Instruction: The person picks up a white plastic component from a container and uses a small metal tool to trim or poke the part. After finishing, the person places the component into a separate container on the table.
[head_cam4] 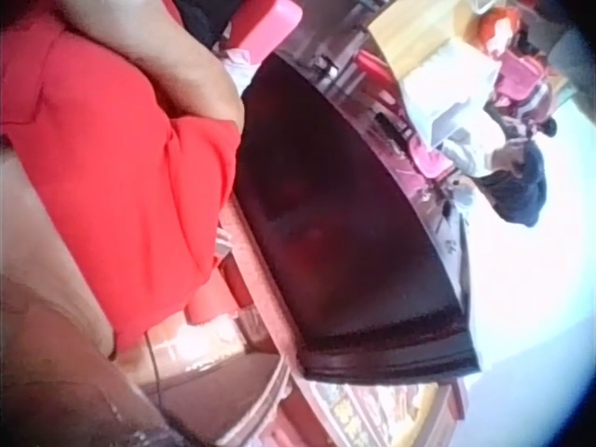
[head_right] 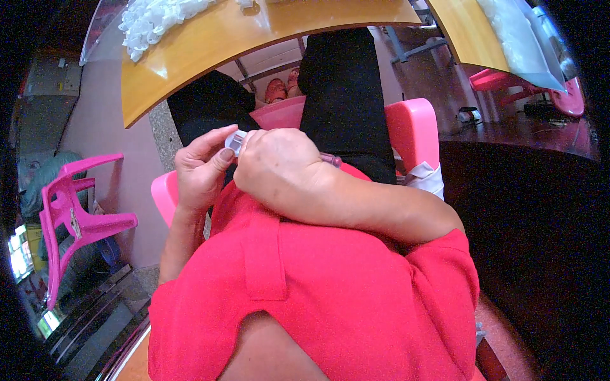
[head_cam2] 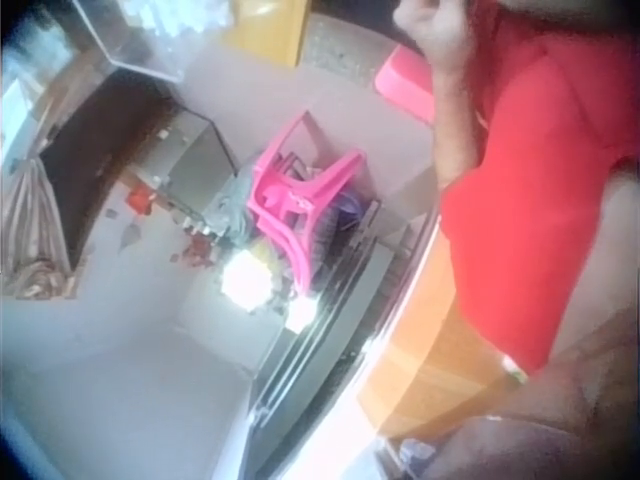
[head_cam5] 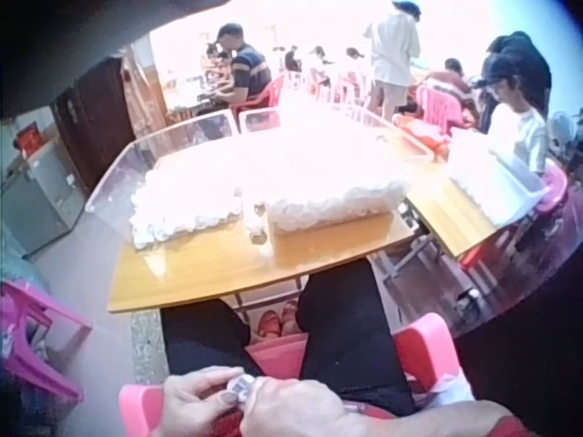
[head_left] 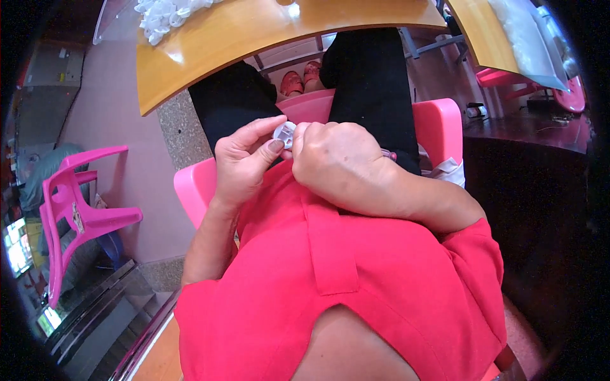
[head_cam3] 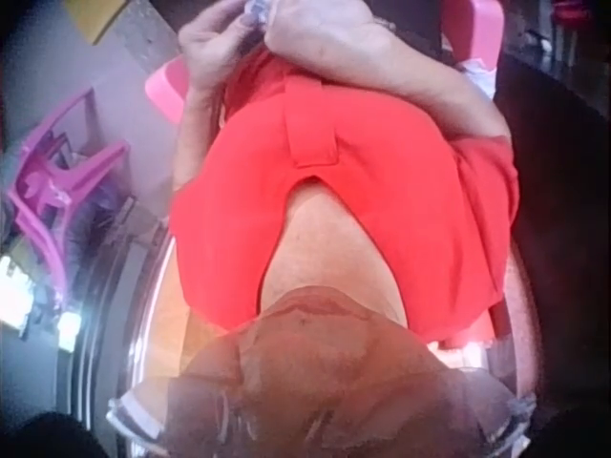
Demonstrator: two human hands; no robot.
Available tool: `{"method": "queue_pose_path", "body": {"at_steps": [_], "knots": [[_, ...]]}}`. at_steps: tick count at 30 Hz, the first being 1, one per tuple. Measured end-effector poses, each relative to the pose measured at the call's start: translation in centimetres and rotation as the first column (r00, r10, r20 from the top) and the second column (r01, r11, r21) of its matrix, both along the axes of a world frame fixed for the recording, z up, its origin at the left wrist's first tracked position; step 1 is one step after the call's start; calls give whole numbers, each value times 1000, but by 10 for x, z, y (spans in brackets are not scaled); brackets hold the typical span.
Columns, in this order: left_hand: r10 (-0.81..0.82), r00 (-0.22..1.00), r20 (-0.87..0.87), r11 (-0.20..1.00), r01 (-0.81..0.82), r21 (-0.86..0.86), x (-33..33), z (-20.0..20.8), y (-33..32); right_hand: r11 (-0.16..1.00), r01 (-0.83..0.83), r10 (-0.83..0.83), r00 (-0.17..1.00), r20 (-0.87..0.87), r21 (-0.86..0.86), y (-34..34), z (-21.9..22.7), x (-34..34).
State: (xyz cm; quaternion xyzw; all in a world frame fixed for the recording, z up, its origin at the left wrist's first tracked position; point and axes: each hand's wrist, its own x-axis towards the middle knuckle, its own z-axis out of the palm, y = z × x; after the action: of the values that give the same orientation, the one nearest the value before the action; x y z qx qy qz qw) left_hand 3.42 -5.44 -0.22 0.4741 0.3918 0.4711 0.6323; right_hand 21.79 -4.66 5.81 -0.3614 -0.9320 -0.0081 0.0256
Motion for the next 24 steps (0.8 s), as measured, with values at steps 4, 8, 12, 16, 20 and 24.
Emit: {"method": "queue_pose_path", "body": {"at_steps": [4,8,12,16,20,24], "knots": [[-34,979,202,999,38,-17,-8,-3,11,987,64,-96,969,-227,-146,5,5,6],[-7,944,331,997,31,-68,-12,0,14,959,62,-154,932,-328,-276,8,6,9],[16,946,323,999,-4,-38,-13,0,11,938,39,-186,895,-406,-345,8,-1,3],[84,945,315,996,-79,-29,-9,4,8,910,23,-233,854,-465,-414,9,-6,-1],[79,949,305,997,-81,-4,-10,3,7,863,-25,-285,801,-527,-505,12,-11,-2],[63,959,278,998,-68,9,-11,3,6,836,-12,-323,797,-511,-548,14,-15,-4]]}}
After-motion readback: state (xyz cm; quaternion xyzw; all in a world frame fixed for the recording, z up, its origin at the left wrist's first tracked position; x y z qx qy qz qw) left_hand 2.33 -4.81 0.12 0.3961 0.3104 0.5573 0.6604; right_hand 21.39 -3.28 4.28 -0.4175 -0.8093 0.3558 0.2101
